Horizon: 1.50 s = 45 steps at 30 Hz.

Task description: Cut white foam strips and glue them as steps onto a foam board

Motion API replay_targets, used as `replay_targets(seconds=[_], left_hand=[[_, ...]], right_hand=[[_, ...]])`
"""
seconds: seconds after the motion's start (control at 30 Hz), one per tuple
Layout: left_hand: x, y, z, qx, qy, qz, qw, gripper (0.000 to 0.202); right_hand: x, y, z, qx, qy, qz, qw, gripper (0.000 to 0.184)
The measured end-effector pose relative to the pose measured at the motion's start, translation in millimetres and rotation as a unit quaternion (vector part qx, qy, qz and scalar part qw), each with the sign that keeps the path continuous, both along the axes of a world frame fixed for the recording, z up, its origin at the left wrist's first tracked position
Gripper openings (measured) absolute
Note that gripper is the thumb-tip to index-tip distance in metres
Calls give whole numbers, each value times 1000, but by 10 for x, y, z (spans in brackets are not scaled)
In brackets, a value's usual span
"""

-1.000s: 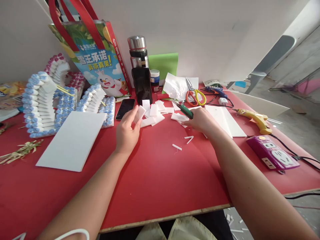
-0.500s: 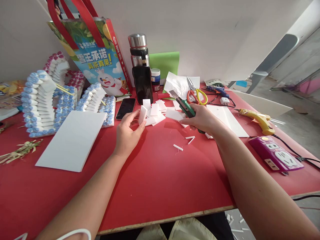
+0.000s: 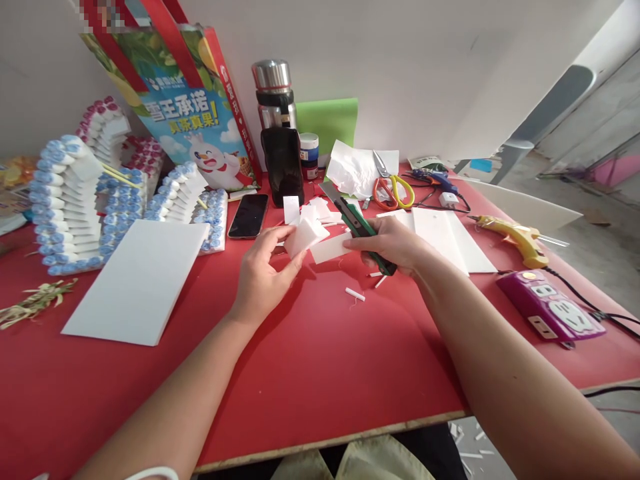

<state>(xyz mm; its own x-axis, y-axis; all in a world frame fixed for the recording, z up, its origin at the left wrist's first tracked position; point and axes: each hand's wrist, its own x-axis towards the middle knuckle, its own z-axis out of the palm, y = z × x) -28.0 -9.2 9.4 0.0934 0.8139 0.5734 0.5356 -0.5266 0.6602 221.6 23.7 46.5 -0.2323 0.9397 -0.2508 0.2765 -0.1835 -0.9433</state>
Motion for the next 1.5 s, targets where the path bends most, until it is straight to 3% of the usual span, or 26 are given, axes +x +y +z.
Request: replay_targets(seconds=[0.2,0.43,0.7,0.8,0.9,0.97,1.03,1.13,1.37,1.5], left_hand=[[78,-45,-47,17,74,-21,997,35],[111,-71,-5,-15,80,-28,996,33],[59,-39,5,34,128,-27,991,29],[76,-50,23,27,101,-43,994,29],[103,-72,58,-90,-28,-59,994,38],[108,-82,88,-222,-157,-95,958,45],[103,-84,115,-323,-261,-145,898,47],[96,-79,139,-378,-338,-190,840,46],[83,-92,126,-434,-374,-245,782,51],[72,-103,131,-440,-360,-282,773,58]], right_hand=[[-122,-27,-31,-1,-18,3,1000,22],[-175,-33,-71,11,57,-1,998,14],[-215,-57,-32,-36,119,15,992,28],[-219,-60,-52,-25,100,18,995,30],[-173,-18,-99,-34,103,11,994,31],[-125,24,-129,-45,133,6,990,33],[-85,57,-147,-56,168,2,984,36],[-61,69,-145,-69,183,10,981,36],[-64,36,-93,-94,153,25,983,33],[-79,20,-69,-96,157,33,982,36]])
